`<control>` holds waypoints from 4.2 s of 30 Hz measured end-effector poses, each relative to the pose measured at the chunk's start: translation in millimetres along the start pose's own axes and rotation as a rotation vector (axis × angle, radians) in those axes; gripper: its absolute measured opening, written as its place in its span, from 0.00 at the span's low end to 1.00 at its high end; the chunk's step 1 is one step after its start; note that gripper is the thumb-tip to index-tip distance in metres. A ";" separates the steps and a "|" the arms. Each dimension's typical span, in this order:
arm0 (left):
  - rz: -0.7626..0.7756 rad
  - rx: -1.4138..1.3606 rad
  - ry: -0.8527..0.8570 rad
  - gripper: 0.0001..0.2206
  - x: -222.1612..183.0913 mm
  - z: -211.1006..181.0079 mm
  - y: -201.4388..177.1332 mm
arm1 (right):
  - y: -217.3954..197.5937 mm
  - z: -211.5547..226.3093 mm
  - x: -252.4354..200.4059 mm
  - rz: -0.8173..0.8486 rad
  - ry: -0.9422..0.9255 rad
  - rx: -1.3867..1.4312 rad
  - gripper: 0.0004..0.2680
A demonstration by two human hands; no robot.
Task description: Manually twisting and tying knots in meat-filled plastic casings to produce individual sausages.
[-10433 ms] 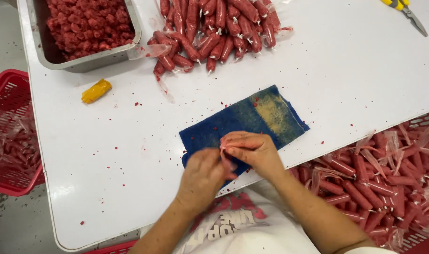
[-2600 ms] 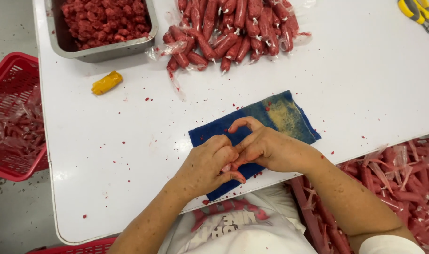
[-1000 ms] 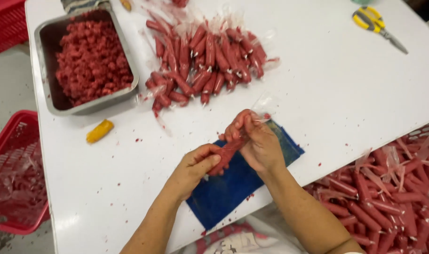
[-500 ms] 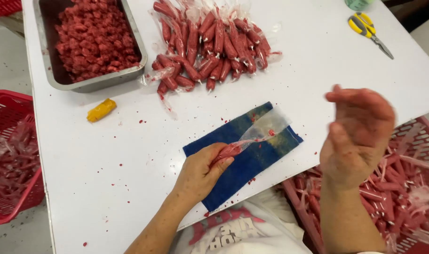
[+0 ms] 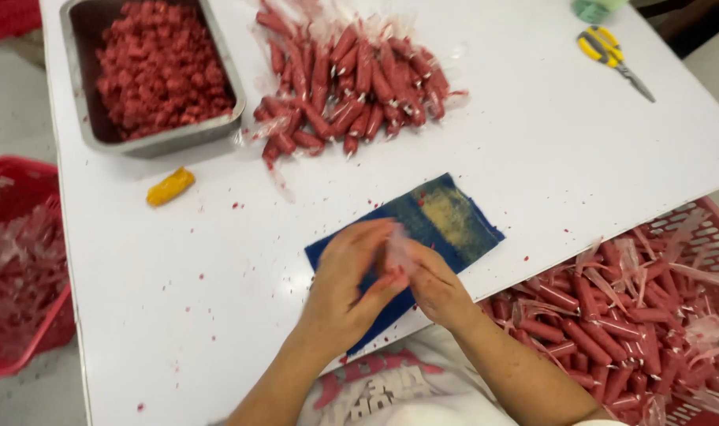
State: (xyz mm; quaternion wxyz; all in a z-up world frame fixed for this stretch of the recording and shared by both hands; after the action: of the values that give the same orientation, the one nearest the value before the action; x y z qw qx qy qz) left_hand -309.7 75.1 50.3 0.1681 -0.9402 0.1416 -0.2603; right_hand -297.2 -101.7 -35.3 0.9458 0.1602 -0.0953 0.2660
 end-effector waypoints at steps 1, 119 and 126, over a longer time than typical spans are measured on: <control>-0.011 0.002 -0.015 0.20 3.5 9.4 11.3 | -7.2 -17.5 -6.2 0.011 0.014 0.008 0.11; 0.197 -1.013 -0.547 0.15 17.5 88.9 21.1 | -7.3 41.1 71.3 -0.073 0.035 0.183 0.25; 0.151 -0.215 -0.368 0.10 -10.8 51.8 -14.0 | -0.2 109.9 37.1 -0.325 -0.544 -0.666 0.26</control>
State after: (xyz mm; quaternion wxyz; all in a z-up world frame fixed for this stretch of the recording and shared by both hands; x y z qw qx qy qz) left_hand -288.2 104.2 9.1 0.1091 -0.9711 0.2053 -0.0545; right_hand -276.3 -123.2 76.8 0.9158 -0.0754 -0.3941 0.0172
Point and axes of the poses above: each hand's wrist, its own x-axis towards the middle knuckle, its own y-axis out of the palm, z = x × y, the point moved 2 cm from there along x, towards the middle knuckle, and after that the axes turned 6 degrees about z, right-handed, at the moved point
